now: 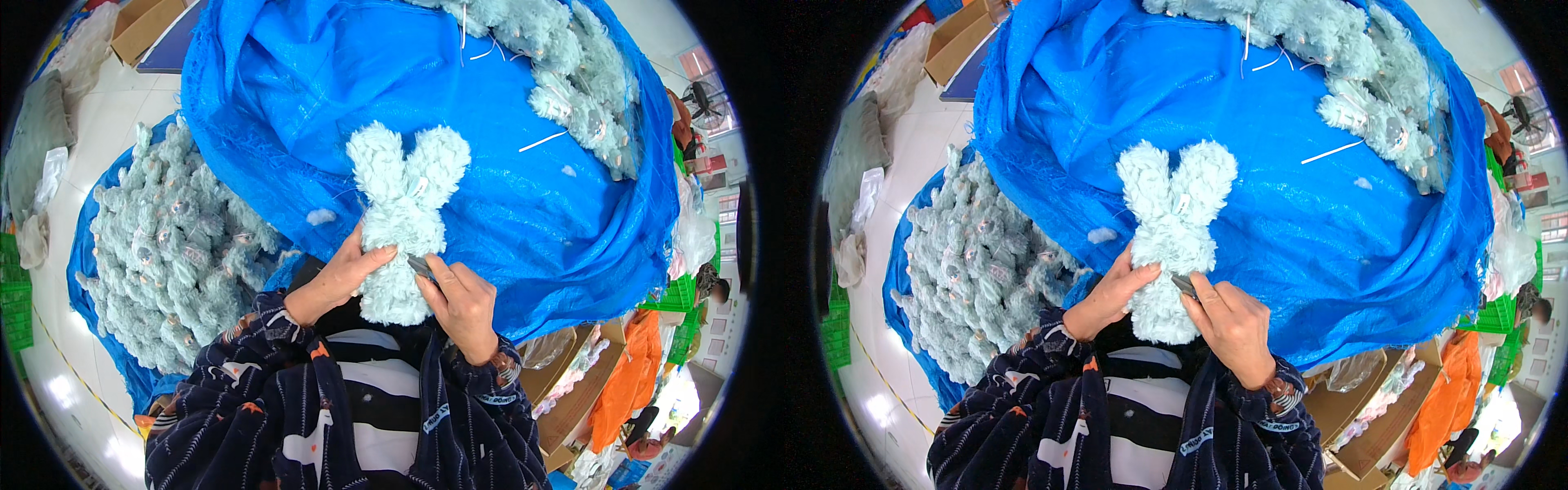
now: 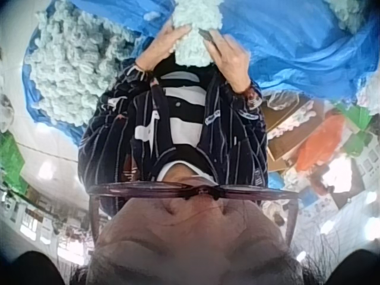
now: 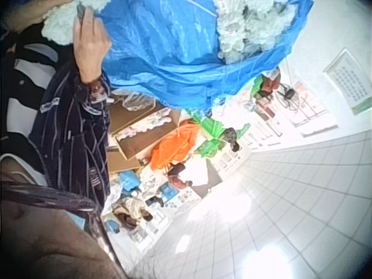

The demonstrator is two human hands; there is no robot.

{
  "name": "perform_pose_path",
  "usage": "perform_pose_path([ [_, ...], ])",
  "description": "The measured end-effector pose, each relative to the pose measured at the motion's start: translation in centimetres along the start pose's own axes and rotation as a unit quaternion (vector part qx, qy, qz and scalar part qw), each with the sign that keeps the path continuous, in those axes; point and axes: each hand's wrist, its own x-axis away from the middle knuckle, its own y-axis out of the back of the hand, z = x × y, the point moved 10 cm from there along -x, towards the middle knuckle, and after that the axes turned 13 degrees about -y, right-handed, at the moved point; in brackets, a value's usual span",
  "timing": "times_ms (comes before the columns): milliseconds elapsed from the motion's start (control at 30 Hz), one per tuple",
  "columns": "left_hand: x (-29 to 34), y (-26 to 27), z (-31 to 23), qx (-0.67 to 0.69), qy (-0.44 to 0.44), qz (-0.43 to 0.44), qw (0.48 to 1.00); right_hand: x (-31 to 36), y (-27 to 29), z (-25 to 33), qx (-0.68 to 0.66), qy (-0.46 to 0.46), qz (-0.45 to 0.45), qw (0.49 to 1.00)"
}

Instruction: The person repeatedly picks up light blue stuffed bunny toys from a large blue sack, fluffs the fur, and ties a white string around the neck. The person handles the toys one at a time, turning them over and adjusting the string before placing them back into the sack.

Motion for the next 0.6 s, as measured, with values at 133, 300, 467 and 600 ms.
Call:
perform_pose_path([
  [133,-0.1,0.1,0.1,0.001,-0.001,0.003,1.000,0.1,-0.3,-0.7,-0.036,-0.029,0.008,0.999],
  [300,0.0,0.2,0.5,0.017,0.011,-0.001,1.000,0.2,-0.5,-1.8,-0.069,-0.064,0.044,0.995],
  [467,0.0,0.4,0.8,0.003,0.010,0.002,1.000,0.1,-0.4,-1.3,-0.060,-0.047,0.046,0.996],
  [600,0.0,0.6,0.8,-0.018,0.007,-0.004,1.000,0.1,-0.5,-0.8,-0.036,-0.027,0.049,0.998],
])
